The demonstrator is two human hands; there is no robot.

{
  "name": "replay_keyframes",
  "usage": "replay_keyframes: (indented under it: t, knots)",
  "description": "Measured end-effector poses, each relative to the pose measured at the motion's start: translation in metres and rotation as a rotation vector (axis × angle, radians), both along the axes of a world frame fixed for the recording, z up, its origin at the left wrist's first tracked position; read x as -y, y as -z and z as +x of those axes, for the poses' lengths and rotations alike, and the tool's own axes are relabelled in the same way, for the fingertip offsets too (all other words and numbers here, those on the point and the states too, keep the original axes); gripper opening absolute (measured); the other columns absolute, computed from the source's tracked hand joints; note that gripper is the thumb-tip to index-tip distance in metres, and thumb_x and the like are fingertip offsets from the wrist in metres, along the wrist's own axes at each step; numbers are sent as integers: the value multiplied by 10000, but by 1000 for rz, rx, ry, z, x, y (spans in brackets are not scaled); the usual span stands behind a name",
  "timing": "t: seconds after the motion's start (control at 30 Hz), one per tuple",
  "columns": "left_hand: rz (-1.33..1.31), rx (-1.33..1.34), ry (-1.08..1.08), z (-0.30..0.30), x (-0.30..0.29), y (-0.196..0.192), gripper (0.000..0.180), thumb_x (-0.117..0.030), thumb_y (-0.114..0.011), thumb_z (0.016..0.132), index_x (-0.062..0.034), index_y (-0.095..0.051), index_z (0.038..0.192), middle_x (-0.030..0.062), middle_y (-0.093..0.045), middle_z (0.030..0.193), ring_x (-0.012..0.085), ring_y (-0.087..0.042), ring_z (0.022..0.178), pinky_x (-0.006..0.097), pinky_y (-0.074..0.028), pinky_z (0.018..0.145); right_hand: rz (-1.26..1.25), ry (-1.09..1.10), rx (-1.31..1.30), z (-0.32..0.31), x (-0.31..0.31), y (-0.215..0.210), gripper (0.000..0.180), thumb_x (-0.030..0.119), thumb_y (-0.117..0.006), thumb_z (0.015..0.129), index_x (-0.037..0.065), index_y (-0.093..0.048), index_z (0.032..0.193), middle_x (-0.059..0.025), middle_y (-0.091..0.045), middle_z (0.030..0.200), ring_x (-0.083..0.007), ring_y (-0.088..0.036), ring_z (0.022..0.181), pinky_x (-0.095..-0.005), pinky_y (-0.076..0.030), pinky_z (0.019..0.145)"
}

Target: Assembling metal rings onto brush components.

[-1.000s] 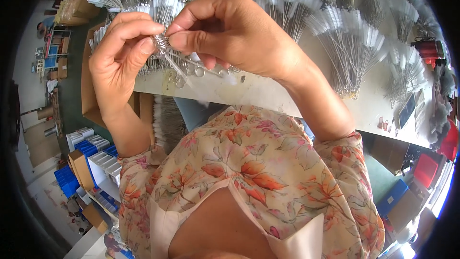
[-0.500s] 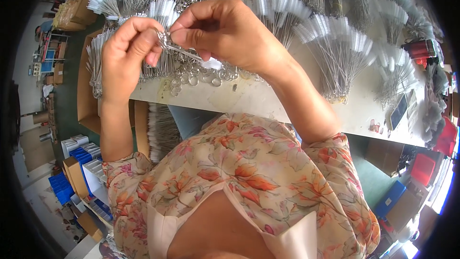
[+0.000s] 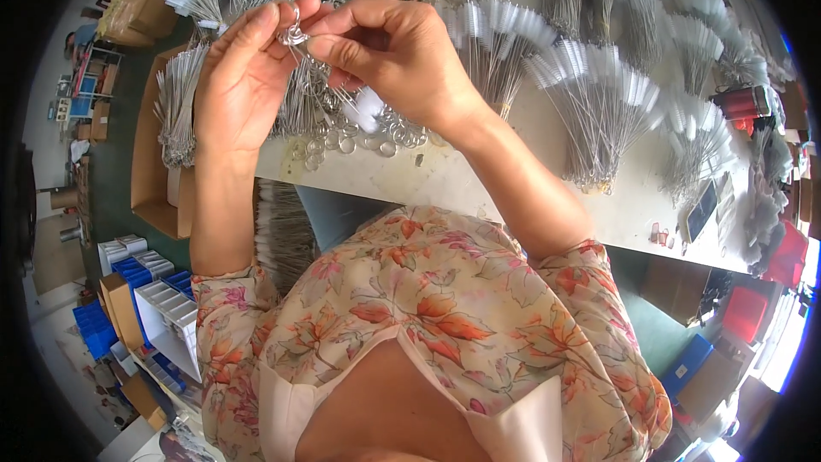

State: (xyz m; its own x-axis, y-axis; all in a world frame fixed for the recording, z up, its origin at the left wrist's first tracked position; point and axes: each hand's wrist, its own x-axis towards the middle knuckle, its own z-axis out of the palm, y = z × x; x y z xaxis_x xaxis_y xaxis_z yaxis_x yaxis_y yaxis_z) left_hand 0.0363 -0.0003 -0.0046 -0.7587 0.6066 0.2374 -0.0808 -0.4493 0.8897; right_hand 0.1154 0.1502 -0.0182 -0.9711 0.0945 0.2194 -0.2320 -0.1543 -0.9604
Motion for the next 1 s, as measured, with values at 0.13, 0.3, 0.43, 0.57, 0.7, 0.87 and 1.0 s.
replay_keyframes:
  t: [0.13, 0.3, 0.43, 0.57, 0.7, 0.87, 1.0]
  knots:
    - [20, 141, -44, -5, -3, -4, 202, -137, -497, 904, 5, -627, 966, 137, -628, 1019, 257, -579, 999, 363, -484, 831, 149, 143, -146, -22, -9, 9, 166, 131, -679, 799, -13, -641, 873, -52, -637, 751, -91, -604, 707, -227, -509, 640]
    - [62, 273, -214, -17, 4, -17, 179, -156, -501, 902, -40, -597, 998, 84, -629, 902, 184, -616, 763, 364, -538, 692, 403, 201, -200, -33, 1, -41, 183, 170, -641, 836, -8, -662, 872, -39, -638, 692, -94, -551, 579, -216, -450, 508]
    - [104, 154, -108, -23, 14, -13, 170, -173, -497, 914, -54, -604, 971, 96, -622, 951, 240, -625, 841, 408, -538, 736, 468, 103, -239, -51, 14, -59, 146, 117, -633, 832, -23, -665, 859, -50, -648, 709, -83, -576, 626, -212, -475, 555]
    - [153, 89, -5, -23, 41, -18, 223, -212, -464, 934, -33, -592, 971, 105, -620, 918, 259, -625, 858, 415, -538, 741, 532, -2, -235, -56, 34, -75, 124, 87, -612, 834, -22, -668, 853, -46, -646, 694, -70, -577, 619, -210, -480, 561]
    - [-92, -273, -131, -27, 87, -3, 191, -153, -550, 896, 23, -574, 967, 79, -600, 810, 144, -578, 726, 268, -476, 664, 406, -251, -124, -68, 66, -76, 105, 98, -609, 817, 14, -673, 815, -71, -651, 753, -87, -534, 616, -219, -428, 566]
    - [-657, -972, -223, 16, 162, -32, 133, -121, -615, 832, 11, -603, 844, 79, -582, 741, 134, -533, 617, 267, -431, 564, 263, -783, 4, -85, 74, -42, 189, 204, -586, 835, 17, -619, 843, -32, -596, 712, -88, -488, 602, -224, -391, 579]
    - [-982, -974, -92, 28, 232, 35, 154, -164, -577, 845, -29, -620, 907, 121, -619, 848, 229, -601, 752, 345, -474, 654, 607, -718, 203, -58, 153, 18, 250, 286, -615, 826, 39, -654, 839, 11, -552, 646, -70, -462, 579, -216, -373, 515]
